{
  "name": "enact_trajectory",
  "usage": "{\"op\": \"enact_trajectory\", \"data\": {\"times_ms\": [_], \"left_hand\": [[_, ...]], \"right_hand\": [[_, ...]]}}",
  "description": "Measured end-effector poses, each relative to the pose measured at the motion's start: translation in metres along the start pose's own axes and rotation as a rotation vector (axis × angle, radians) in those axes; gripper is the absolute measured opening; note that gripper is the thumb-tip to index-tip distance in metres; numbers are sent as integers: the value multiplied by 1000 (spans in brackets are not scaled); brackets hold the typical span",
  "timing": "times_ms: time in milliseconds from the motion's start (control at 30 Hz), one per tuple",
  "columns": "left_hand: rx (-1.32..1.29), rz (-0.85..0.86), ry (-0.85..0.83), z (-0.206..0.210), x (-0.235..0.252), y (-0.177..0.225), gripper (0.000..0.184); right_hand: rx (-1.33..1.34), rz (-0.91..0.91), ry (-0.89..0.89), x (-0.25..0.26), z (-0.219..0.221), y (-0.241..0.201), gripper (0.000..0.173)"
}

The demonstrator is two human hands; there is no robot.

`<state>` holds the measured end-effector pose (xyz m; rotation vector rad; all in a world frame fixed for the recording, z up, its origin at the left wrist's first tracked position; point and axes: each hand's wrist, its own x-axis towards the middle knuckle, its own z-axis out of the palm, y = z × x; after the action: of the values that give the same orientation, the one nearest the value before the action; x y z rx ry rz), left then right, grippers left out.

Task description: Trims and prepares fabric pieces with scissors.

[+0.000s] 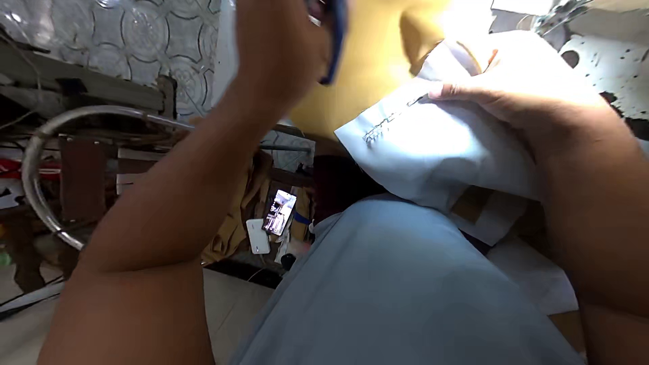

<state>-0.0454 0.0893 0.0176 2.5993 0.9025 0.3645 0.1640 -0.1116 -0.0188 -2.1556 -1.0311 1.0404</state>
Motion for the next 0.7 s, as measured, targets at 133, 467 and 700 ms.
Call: {"op": "enact_trajectory", "data": {"times_ms": [133, 467, 700], "left_hand": [[62, 74, -165, 53, -13, 18, 42], [31, 141, -50, 81, -25, 6, 54], [-637, 91, -464, -4, -49, 7, 77]], "right_hand": [[123, -57, -15, -2, 3, 1, 40], [-28, 82, -66, -5, -3, -3, 28], [84, -87, -61, 0, -5, 6, 19]]}}
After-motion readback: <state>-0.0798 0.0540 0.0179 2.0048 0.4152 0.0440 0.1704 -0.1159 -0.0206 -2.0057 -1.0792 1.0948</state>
